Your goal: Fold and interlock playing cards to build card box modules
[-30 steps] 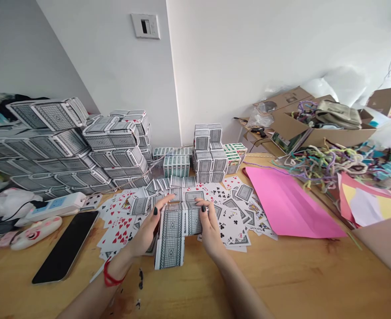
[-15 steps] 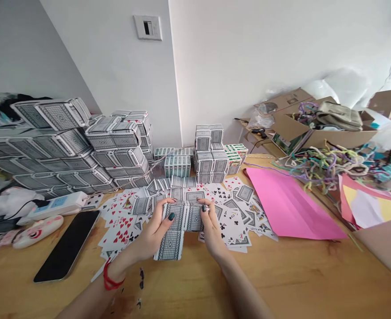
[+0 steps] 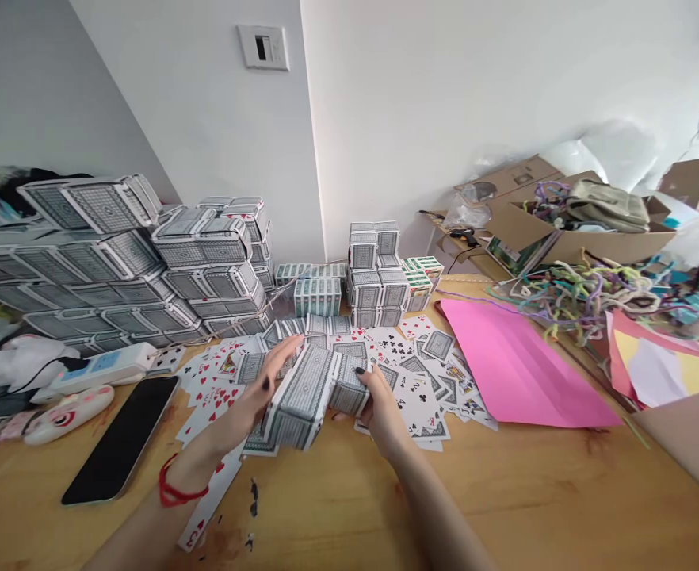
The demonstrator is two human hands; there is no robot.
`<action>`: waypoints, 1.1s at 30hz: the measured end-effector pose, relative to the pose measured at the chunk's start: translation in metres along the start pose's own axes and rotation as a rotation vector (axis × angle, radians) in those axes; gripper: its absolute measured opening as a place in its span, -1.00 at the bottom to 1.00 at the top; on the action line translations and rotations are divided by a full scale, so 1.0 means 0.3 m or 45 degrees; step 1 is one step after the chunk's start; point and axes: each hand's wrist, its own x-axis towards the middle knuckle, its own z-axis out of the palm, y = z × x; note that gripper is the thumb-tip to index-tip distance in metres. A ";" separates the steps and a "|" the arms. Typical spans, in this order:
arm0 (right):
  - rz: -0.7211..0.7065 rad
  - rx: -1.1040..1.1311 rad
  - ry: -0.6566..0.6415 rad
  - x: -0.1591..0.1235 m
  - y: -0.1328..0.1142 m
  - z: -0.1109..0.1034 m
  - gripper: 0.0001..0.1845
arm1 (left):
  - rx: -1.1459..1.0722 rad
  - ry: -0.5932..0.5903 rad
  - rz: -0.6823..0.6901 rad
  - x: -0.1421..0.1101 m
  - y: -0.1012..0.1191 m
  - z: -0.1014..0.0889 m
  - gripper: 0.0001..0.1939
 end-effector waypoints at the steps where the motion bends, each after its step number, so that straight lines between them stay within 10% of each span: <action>1: 0.069 0.058 0.029 0.003 -0.001 0.001 -0.78 | 0.088 -0.098 0.064 -0.004 0.007 -0.008 -0.30; 6: 0.344 0.218 0.103 -0.007 -0.021 0.004 -0.83 | 0.388 -0.292 0.311 -0.011 0.031 -0.008 -0.08; 12: 0.425 0.123 -0.093 -0.030 -0.022 0.019 -0.59 | 0.245 -0.143 0.472 -0.009 0.027 0.004 -0.47; 21: -0.046 -0.266 -0.153 -0.028 0.045 0.002 -0.38 | 0.035 0.190 0.469 -0.024 0.009 -0.007 -0.77; 28: -0.668 -0.842 -0.182 -0.062 0.014 0.007 -0.32 | -0.154 0.410 0.063 -0.001 -0.039 -0.006 -0.71; 33: -0.735 -0.968 -0.106 -0.039 -0.002 -0.005 -0.42 | 0.096 0.247 0.075 0.016 -0.058 -0.036 -0.61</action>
